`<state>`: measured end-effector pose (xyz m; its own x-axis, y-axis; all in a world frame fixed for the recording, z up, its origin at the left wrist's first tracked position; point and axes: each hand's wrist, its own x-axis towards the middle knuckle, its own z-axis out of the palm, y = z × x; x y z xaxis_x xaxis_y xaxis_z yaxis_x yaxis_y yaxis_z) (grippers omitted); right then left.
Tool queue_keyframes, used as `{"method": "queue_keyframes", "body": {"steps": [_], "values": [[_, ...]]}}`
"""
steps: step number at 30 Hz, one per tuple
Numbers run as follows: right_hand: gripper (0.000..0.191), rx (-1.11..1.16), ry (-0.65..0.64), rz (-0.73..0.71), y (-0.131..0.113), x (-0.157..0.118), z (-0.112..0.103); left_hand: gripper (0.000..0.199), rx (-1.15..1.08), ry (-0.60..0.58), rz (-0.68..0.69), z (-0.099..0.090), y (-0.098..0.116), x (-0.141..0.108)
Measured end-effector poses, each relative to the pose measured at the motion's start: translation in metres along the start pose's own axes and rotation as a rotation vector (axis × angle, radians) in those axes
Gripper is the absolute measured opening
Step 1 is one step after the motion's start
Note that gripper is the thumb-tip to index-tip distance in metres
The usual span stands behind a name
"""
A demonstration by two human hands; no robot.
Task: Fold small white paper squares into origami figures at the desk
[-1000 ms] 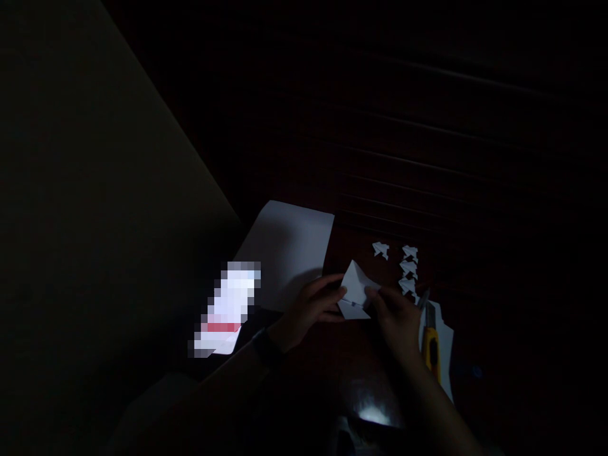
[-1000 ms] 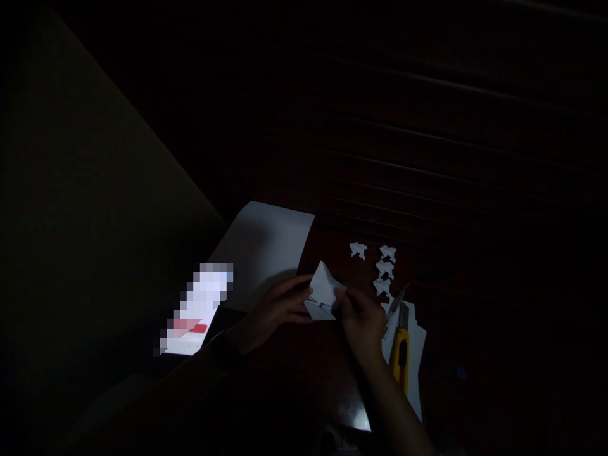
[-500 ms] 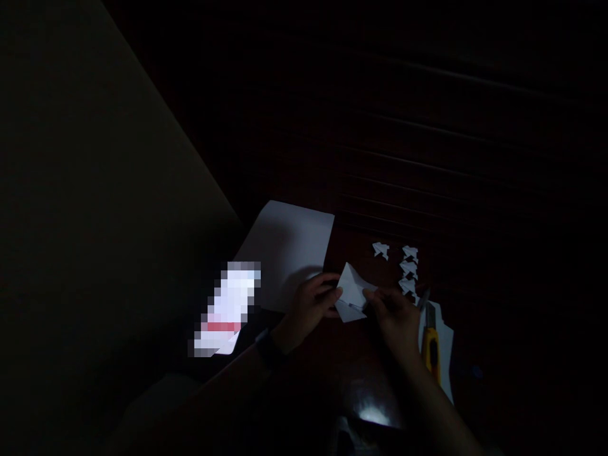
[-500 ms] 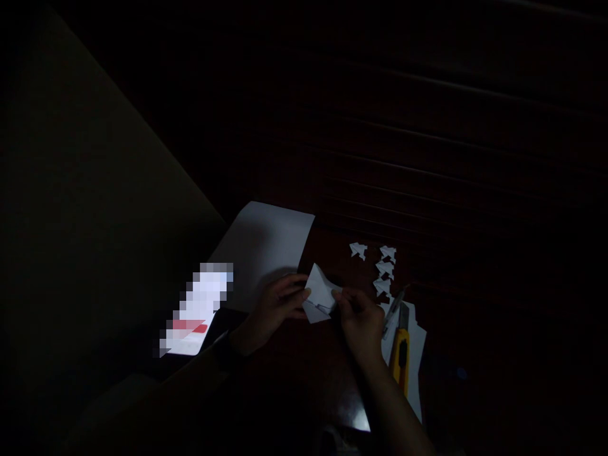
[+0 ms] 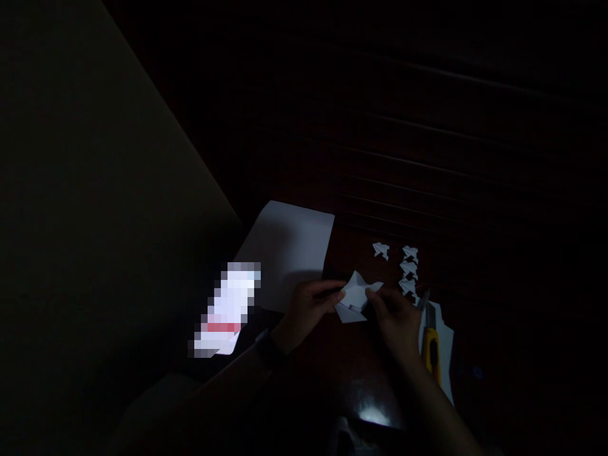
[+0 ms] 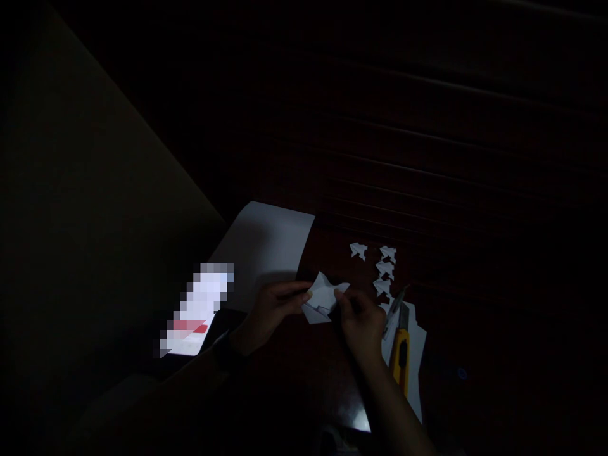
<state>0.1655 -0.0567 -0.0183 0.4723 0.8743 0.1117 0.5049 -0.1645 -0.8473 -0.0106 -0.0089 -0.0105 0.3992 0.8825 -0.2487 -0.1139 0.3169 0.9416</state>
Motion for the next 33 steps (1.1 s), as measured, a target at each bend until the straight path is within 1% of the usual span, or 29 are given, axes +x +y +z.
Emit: {"method": "queue_keyframes", "body": {"steps": [3, 8, 10, 13, 16, 18, 20, 24, 27, 30, 33], "values": [[0.023, 0.133, -0.038, 0.056, 0.0006, 0.0005, 0.0014, 0.033, -0.002, 0.000, -0.002, -0.0012, 0.0007, 0.0001], [0.039, 0.412, -0.210, 0.106, 0.0025, 0.0032, 0.0031, 0.023, 0.022, -0.033, 0.019, -0.0009, 0.0012, 0.0001], [0.042, 0.473, -0.232, 0.106, 0.0020, 0.0045, 0.0026, 0.021, 0.002, -0.056, 0.017, 0.0003, 0.0003, -0.0006], [0.046, 0.530, -0.255, 0.090, 0.0003, 0.0056, 0.0011, 0.025, -0.062, -0.103, -0.030, 0.0018, -0.0009, -0.0022], [0.036, 0.546, -0.285, 0.114, 0.0004, 0.0054, 0.0000, 0.028, -0.124, -0.154, -0.090, 0.0020, -0.0006, -0.0039], [0.026, 0.563, -0.295, 0.171, 0.0021, 0.0049, -0.0005, 0.030, -0.156, -0.188, -0.123, 0.0015, 0.0005, -0.0046], [0.021, 0.598, -0.297, 0.222, 0.0039, 0.0044, -0.0012, 0.030, -0.192, -0.218, -0.147, 0.0008, 0.0018, -0.0049], [0.018, 0.671, -0.286, 0.266, 0.0054, 0.0045, -0.0026, 0.028, -0.249, -0.241, -0.178, -0.0001, 0.0042, -0.0051], [0.017, 0.724, -0.297, 0.264, 0.0053, 0.0059, -0.0033, 0.024, -0.260, -0.253, -0.189, -0.0003, 0.0060, -0.0056], [0.019, 0.770, -0.325, 0.231, 0.0041, 0.0075, -0.0039, 0.022, -0.226, -0.261, -0.190, -0.0002, 0.0069, -0.0059], [0.018, 0.767, -0.349, 0.208, 0.0013, 0.0082, -0.0051, 0.022, -0.146, -0.255, -0.179, 0.0001, 0.0063, -0.0055]]}}
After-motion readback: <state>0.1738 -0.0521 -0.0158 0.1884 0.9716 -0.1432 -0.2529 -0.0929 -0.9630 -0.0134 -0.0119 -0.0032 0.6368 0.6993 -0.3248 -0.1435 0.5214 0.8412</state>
